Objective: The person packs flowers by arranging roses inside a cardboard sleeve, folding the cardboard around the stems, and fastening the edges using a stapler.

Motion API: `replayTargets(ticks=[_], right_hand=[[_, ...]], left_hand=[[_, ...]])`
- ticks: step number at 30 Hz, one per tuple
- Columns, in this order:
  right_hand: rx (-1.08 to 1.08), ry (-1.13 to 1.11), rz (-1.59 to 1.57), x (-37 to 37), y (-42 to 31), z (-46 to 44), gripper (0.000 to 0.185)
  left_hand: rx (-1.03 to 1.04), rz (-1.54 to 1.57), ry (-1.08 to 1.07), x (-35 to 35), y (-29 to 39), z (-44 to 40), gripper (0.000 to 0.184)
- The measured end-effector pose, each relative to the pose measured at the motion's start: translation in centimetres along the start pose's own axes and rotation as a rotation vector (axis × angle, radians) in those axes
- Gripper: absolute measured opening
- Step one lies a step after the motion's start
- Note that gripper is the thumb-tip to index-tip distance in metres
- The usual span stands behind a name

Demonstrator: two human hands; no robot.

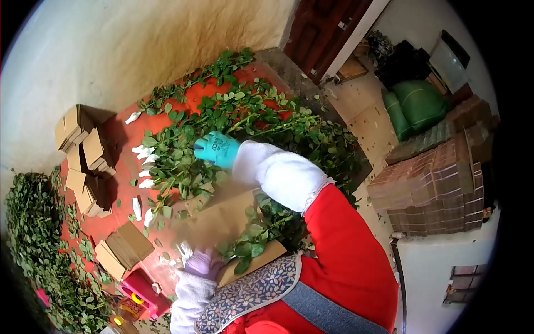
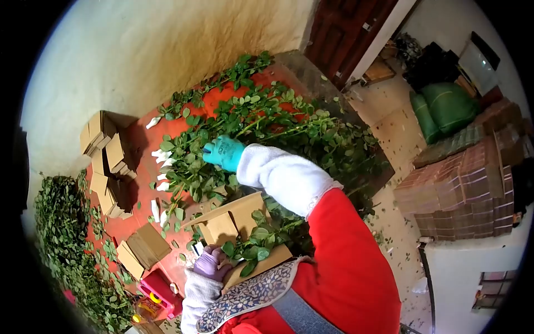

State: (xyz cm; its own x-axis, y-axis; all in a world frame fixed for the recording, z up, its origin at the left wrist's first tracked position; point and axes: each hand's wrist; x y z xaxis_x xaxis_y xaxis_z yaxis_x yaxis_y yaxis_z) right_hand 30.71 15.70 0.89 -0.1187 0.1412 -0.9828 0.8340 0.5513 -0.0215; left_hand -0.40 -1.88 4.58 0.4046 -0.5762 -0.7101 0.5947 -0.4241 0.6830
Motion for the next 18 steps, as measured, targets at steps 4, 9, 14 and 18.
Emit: replayTargets(ticks=[4,9,14,18], right_hand=[[0.394,-0.256,-0.160,1.1,3.6,0.5,0.046],[0.543,-0.162,-0.149,1.7,5.0,2.5,0.022],[0.315,0.311,-0.487,-11.1,-0.4,0.3,0.027],[0.263,0.202,-1.031,-12.5,-2.5,-0.7,0.030]], left_hand=[[0.007,0.013,-0.003,0.0,-0.1,-0.1,0.056],[-0.010,-0.075,-0.056,0.0,0.1,0.0,0.050],[0.029,-0.069,0.002,-1.4,1.6,-0.4,0.049],[0.012,-0.032,-0.007,-3.0,2.9,-0.7,0.049]])
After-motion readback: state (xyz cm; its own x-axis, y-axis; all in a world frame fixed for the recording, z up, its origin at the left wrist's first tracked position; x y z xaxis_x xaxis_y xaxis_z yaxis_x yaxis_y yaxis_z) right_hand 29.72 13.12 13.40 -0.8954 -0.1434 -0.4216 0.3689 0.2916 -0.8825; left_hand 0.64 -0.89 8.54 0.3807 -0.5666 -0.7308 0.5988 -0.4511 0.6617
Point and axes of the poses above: each hand's wrist, its own z-axis away from the middle knuckle, its own x-axis out of the palm, y = z × x, and after that the axes turned 5 degrees about y, right-handed
